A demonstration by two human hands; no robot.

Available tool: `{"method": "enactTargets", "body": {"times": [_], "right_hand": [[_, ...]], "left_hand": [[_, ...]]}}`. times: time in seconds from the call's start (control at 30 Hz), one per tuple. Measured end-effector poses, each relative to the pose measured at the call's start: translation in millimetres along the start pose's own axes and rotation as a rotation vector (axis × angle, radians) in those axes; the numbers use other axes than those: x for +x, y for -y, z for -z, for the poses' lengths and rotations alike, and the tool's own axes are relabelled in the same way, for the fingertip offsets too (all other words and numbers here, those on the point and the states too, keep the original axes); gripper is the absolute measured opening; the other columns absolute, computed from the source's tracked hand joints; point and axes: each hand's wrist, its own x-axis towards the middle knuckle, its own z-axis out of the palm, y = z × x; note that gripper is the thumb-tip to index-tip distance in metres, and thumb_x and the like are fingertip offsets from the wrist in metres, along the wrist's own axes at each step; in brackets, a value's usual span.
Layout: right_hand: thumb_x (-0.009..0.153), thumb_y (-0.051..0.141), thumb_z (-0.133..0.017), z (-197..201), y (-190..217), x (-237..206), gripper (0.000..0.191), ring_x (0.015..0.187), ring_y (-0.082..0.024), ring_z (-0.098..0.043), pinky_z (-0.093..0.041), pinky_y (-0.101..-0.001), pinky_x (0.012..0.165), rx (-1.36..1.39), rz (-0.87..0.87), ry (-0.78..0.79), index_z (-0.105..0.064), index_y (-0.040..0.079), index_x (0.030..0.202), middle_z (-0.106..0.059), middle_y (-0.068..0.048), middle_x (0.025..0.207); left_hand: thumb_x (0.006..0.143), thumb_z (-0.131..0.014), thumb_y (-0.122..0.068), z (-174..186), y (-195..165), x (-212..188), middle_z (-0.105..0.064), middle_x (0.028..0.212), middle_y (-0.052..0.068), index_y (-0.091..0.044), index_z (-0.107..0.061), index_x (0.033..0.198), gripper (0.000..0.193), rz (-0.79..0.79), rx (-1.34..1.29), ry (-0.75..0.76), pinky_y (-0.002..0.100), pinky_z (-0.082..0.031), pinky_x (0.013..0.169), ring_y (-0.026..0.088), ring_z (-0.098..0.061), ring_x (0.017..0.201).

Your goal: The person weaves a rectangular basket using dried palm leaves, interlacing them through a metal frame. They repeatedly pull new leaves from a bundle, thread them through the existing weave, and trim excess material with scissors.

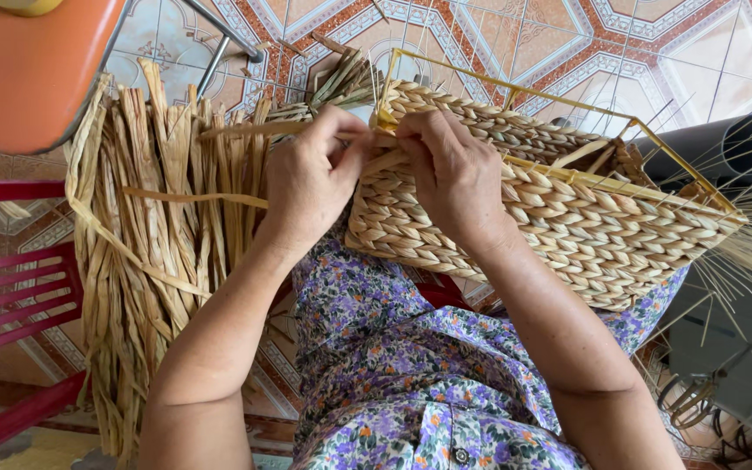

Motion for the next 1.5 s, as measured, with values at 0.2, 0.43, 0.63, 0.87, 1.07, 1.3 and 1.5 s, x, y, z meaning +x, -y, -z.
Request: {"method": "enactTargets", "body": {"times": [0.2,0.43,0.63,0.87,1.07,1.3,1.5], "right_hand": [[0.104,0.002,-0.068,5.0,-3.7,7.9,0.014,0.084,-0.021,-0.075,-0.061,-0.0326,0.070,0.112,-0.035,0.037,-0.061,0.004,0.116,-0.072,-0.007,0.098],[0.106,0.012,-0.073,20.1,0.1,4.3,0.015,0.083,-0.017,-0.075,-0.063,-0.0297,0.069,0.070,0.045,0.026,-0.065,0.004,0.115,-0.074,-0.009,0.100],[0.100,0.018,-0.077,-1.3,-5.0,11.9,0.023,0.078,-0.019,-0.072,-0.062,-0.0333,0.068,-0.024,0.126,0.089,-0.066,0.005,0.116,-0.068,-0.007,0.096],[0.102,0.005,-0.069,-7.2,-10.1,10.9,0.011,0.080,-0.024,-0.068,-0.058,-0.0381,0.068,-0.004,0.087,0.054,-0.063,0.006,0.112,-0.061,-0.009,0.096],[0.101,0.003,-0.069,-14.5,-7.5,10.9,0.011,0.076,-0.026,-0.065,-0.055,-0.0393,0.066,-0.037,0.057,0.001,-0.062,0.005,0.109,-0.057,-0.010,0.094],[0.102,0.001,-0.067,-7.7,-8.4,11.7,0.016,0.086,-0.025,-0.069,-0.058,-0.0383,0.072,0.069,0.039,0.031,-0.058,0.004,0.114,-0.064,-0.009,0.100],[0.101,0.000,-0.069,-5.4,-3.7,15.7,0.017,0.087,-0.027,-0.070,-0.057,-0.0392,0.073,0.084,0.004,0.028,-0.056,0.004,0.112,-0.063,-0.010,0.099]], "left_hand": [[0.092,-0.078,-0.016,-3.0,-0.7,-11.8,-0.062,0.107,0.010,-0.005,-0.066,0.127,0.038,-0.563,0.329,-0.109,0.029,-0.060,0.087,0.021,-0.066,0.094],[0.098,-0.078,-0.007,-4.8,25.7,2.2,-0.065,0.106,0.005,-0.006,-0.070,0.121,0.024,-0.672,0.487,-0.061,0.031,-0.053,0.076,0.018,-0.065,0.090],[0.093,-0.085,-0.018,23.0,12.6,28.0,-0.071,0.092,0.005,-0.005,-0.071,0.104,0.022,-0.657,0.515,0.024,0.031,-0.049,0.069,0.017,-0.065,0.081],[0.099,-0.083,-0.010,32.3,26.0,19.9,-0.068,0.087,0.006,-0.005,-0.073,0.105,0.013,-0.651,0.373,-0.050,0.023,-0.055,0.059,0.015,-0.066,0.075],[0.094,-0.068,0.013,-24.6,42.8,14.1,-0.071,0.097,0.007,-0.003,-0.069,0.102,0.017,-0.671,0.462,-0.230,0.021,-0.056,0.056,0.014,-0.071,0.079],[0.101,-0.080,-0.015,5.9,21.7,21.9,-0.072,0.094,0.003,-0.008,-0.072,0.104,0.011,-0.637,0.458,-0.322,0.032,-0.050,0.072,0.018,-0.062,0.086],[0.097,-0.080,-0.028,7.3,8.6,0.2,-0.071,0.102,0.007,-0.006,-0.067,0.105,0.027,-0.576,0.315,-0.253,0.038,-0.053,0.088,0.023,-0.065,0.100]]}}
